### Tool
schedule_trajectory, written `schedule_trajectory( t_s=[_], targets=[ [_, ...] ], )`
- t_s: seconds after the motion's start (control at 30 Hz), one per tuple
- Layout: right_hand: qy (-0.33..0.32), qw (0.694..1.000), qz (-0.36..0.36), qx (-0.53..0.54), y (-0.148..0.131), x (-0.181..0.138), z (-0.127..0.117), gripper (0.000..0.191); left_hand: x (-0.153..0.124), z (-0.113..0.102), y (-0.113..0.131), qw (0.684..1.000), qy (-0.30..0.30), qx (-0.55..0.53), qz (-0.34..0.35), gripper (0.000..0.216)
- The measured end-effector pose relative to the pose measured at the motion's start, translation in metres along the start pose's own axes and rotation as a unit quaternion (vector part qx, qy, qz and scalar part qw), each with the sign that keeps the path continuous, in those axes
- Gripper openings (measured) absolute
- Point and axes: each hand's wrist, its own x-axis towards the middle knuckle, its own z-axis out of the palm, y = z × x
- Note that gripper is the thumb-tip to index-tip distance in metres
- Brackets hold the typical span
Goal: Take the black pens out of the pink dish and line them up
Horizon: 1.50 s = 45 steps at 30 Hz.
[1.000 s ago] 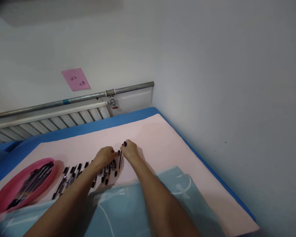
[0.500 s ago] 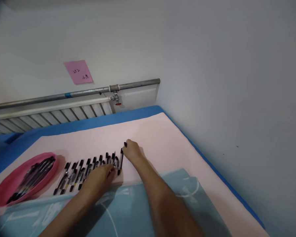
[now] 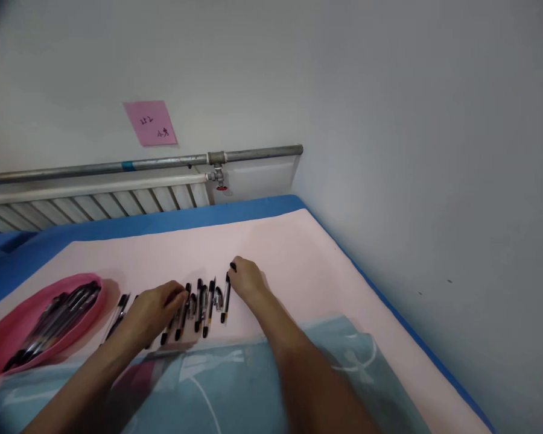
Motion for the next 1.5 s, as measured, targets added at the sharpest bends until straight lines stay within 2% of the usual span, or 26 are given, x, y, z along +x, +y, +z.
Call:
schedule_trajectory(
  t_s=[0.17, 0.3, 0.53, 0.83, 1.07, 1.3, 1.5],
  targets=[
    [-0.020, 0.998, -0.053, -0.013, 0.003, 0.006, 0.003, 0.018, 0.001, 0.011, -0.015, 0.997, 0.024, -0.066, 0.010, 0.024],
    [-0.045, 0.996, -0.077, -0.026, 0.005, 0.010, 0.003, 0.018, 0.001, 0.018, -0.022, 0.994, 0.020, -0.106, 0.021, 0.024],
    [-0.065, 0.992, -0.098, -0.044, 0.003, 0.009, 0.004, 0.019, -0.001, 0.017, -0.031, 0.990, 0.012, -0.141, 0.018, 0.024],
    [-0.082, 0.990, -0.097, -0.063, -0.010, 0.002, 0.006, 0.018, 0.001, 0.018, -0.036, 0.991, 0.008, -0.133, 0.020, 0.025],
    [-0.087, 0.990, -0.041, -0.101, -0.016, -0.009, -0.007, 0.021, 0.001, 0.017, -0.038, 0.992, -0.003, -0.129, 0.005, 0.025],
    [-0.158, 0.976, -0.035, -0.144, -0.030, -0.041, -0.023, 0.021, 0.001, 0.013, -0.040, 0.991, 0.010, -0.130, -0.003, 0.027],
    [-0.202, 0.974, -0.053, -0.082, -0.040, -0.047, -0.025, 0.019, 0.001, 0.012, -0.042, 0.992, 0.008, -0.125, -0.001, 0.029]
  ],
)
